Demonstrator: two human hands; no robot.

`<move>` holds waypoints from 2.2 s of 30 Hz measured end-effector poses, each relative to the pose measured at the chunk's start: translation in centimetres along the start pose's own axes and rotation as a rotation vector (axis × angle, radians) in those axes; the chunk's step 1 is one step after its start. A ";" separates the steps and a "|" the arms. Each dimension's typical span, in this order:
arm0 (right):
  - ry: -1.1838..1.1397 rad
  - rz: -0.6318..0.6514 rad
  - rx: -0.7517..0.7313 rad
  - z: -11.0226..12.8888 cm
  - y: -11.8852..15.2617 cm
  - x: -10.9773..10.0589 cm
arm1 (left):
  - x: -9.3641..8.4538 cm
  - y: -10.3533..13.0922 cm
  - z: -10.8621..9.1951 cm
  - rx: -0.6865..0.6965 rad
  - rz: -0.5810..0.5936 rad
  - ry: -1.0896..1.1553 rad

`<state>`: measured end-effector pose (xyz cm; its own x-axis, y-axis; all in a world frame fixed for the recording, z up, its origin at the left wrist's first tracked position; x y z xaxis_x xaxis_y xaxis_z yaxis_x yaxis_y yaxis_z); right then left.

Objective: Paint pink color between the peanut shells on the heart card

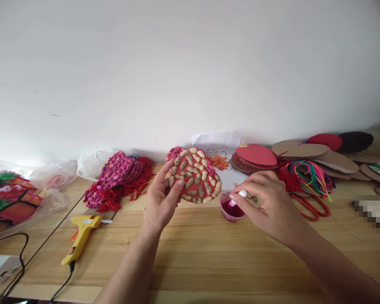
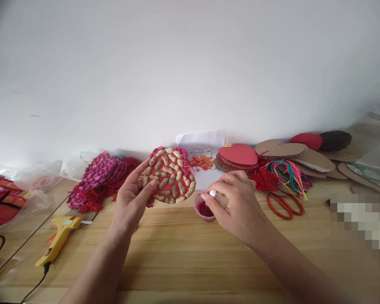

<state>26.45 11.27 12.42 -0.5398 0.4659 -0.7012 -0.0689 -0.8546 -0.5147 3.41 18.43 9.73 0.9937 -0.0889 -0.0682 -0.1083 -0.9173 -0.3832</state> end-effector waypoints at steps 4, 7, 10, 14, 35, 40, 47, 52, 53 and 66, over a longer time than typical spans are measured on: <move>-0.128 -0.052 0.017 -0.2 -0.3 -1.7 | -0.1 0.0 0.4 -0.022 -0.006 -0.002; -0.248 -0.118 0.091 -1.1 -0.2 -3.1 | 0.0 0.1 0.8 -0.065 -0.010 0.007; -0.388 -0.192 0.196 -2.0 0.4 -4.3 | -0.1 0.2 0.9 -0.084 -0.044 0.019; -0.486 -0.229 0.193 -1.7 0.9 -4.8 | 0.2 0.3 0.8 -0.101 -0.028 0.012; -0.380 -0.194 0.025 -0.3 0.5 -4.1 | 0.5 0.5 0.4 -0.055 0.059 -0.002; -0.390 -0.181 -0.016 -0.1 0.5 -4.1 | 0.6 0.5 0.4 -0.060 0.056 -0.009; -0.317 -0.170 -0.099 0.6 0.6 -4.2 | 0.8 0.3 -0.2 -0.013 0.052 -0.052; -0.241 -0.177 -0.163 1.4 0.9 -4.1 | 1.0 0.6 -0.3 -0.009 0.071 -0.088; -0.227 -0.172 -0.173 1.5 0.9 -4.1 | 1.1 0.7 -0.3 -0.003 0.078 -0.097; -0.159 -0.131 -0.226 2.7 0.9 -3.6 | 0.9 1.1 -0.7 0.125 0.070 -0.175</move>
<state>26.08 8.19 15.78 -0.6644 0.5120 -0.5445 0.0319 -0.7084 -0.7051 4.22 17.06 9.89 0.9647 -0.0720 -0.2532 -0.1905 -0.8550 -0.4824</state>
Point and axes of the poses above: each hand's wrist, its own y-axis away from the middle knuckle, its own x-axis out of the palm, z = x × y, the point moved 8 cm from there along -y, towards the middle knuckle, and after that the axes turned 10 degrees about x, right-handed, at the moved point
